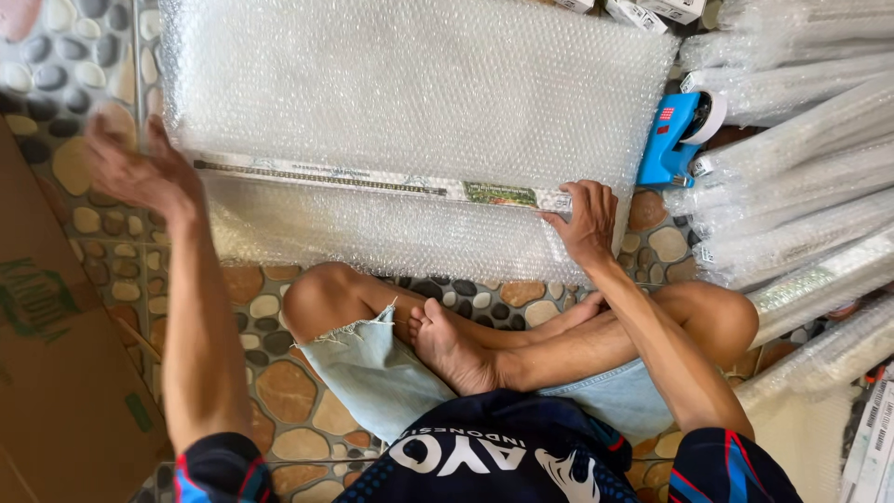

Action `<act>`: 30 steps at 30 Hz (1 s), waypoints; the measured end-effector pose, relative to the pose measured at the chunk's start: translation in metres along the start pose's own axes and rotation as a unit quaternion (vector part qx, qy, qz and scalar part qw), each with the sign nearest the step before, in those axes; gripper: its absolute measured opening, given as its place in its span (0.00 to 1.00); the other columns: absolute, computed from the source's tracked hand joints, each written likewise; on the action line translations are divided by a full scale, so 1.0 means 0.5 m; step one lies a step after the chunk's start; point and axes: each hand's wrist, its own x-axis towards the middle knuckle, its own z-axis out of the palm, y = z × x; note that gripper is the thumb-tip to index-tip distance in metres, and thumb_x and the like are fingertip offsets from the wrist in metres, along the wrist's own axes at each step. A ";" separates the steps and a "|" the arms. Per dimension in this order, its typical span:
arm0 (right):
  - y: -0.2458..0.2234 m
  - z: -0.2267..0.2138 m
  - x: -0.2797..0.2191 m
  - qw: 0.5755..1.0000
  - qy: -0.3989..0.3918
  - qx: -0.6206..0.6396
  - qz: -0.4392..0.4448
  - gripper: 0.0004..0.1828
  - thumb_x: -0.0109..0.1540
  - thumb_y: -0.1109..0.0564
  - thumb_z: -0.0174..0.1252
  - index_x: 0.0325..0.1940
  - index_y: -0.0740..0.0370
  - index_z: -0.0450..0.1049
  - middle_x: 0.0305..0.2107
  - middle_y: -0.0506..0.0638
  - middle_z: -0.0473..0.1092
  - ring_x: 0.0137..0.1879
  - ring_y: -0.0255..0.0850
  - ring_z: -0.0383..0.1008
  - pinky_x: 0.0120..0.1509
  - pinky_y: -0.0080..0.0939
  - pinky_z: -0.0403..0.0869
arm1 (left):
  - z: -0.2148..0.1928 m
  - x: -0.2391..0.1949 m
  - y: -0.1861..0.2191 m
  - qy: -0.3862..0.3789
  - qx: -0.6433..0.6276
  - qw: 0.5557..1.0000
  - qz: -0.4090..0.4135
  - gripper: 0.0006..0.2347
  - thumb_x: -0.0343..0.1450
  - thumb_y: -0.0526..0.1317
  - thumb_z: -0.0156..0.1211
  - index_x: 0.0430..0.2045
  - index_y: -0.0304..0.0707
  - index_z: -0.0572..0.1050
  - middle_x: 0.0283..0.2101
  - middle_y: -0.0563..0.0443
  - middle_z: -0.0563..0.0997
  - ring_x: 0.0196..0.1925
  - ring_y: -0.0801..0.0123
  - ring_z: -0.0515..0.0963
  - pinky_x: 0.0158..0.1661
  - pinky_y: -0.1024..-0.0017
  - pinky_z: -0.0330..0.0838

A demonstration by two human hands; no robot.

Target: The person wraps long, thin items in bubble wrap while sitting on the floor. They roll the items in the bubble wrap and secure them with tape using a tape dispenser. The wrapped items are then placed in a pile nearby.

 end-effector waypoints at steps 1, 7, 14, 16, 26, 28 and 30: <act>0.000 0.004 0.004 1.000 0.013 0.006 -0.003 0.32 0.61 0.35 0.71 0.57 0.59 0.73 0.49 0.54 0.69 0.53 0.52 0.67 0.54 0.51 0.64 | -0.004 0.008 0.052 0.158 0.098 0.981 0.048 0.28 0.77 0.71 0.42 0.57 0.51 0.69 0.51 0.52 0.80 0.52 0.66 0.79 0.49 0.64 0.74; 0.028 0.019 0.009 0.995 0.043 0.088 -0.026 0.33 0.55 0.39 0.77 0.54 0.57 0.73 0.46 0.51 0.66 0.52 0.54 0.68 0.56 0.53 0.65 | -0.070 -0.239 0.310 -0.318 -0.134 0.886 0.311 0.29 0.66 0.60 0.73 0.51 0.38 0.77 0.49 0.45 0.75 0.58 0.51 0.75 0.67 0.46 0.57; 0.056 -0.025 0.048 0.989 -0.036 0.143 0.012 0.38 0.55 0.30 0.76 0.50 0.64 0.76 0.45 0.55 0.64 0.54 0.56 0.69 0.60 0.51 0.68 | -0.034 -0.214 0.320 -0.305 -0.056 0.888 0.339 0.31 0.68 0.74 0.56 0.36 0.42 0.74 0.38 0.50 0.70 0.47 0.57 0.74 0.56 0.53 0.62; 0.056 -0.049 0.052 0.981 -0.143 0.110 0.071 0.42 0.54 0.27 0.73 0.52 0.66 0.79 0.42 0.59 0.67 0.55 0.58 0.70 0.59 0.53 0.69 | -0.051 -0.205 0.343 -0.353 -0.042 0.885 0.300 0.31 0.67 0.74 0.57 0.34 0.40 0.77 0.39 0.49 0.70 0.48 0.56 0.74 0.55 0.53 0.64; 0.020 0.015 0.085 0.997 -0.018 -0.037 0.069 0.46 0.47 0.31 0.77 0.64 0.51 0.76 0.64 0.62 0.66 0.68 0.62 0.67 0.62 0.67 0.64 | 0.038 -0.170 0.388 -0.264 -0.048 0.907 0.325 0.31 0.68 0.75 0.65 0.22 0.45 0.77 0.34 0.48 0.78 0.46 0.55 0.76 0.59 0.51 0.59; -0.075 0.078 0.081 0.999 0.004 -0.043 0.006 0.26 0.59 0.55 0.70 0.62 0.50 0.75 0.60 0.52 0.71 0.70 0.46 0.69 0.68 0.57 0.65 | 0.038 -0.147 0.411 -0.408 0.038 0.882 0.231 0.35 0.68 0.79 0.58 0.44 0.43 0.76 0.34 0.41 0.84 0.45 0.50 0.82 0.62 0.47 0.55; -0.132 0.037 0.111 1.000 -0.019 -0.001 0.019 0.37 0.61 0.40 0.66 0.70 0.56 0.67 0.65 0.59 0.67 0.74 0.52 0.64 0.75 0.61 0.56 | 0.063 -0.156 0.426 -0.310 0.005 0.908 0.282 0.31 0.68 0.73 0.68 0.43 0.43 0.77 0.37 0.44 0.79 0.47 0.51 0.77 0.60 0.49 0.56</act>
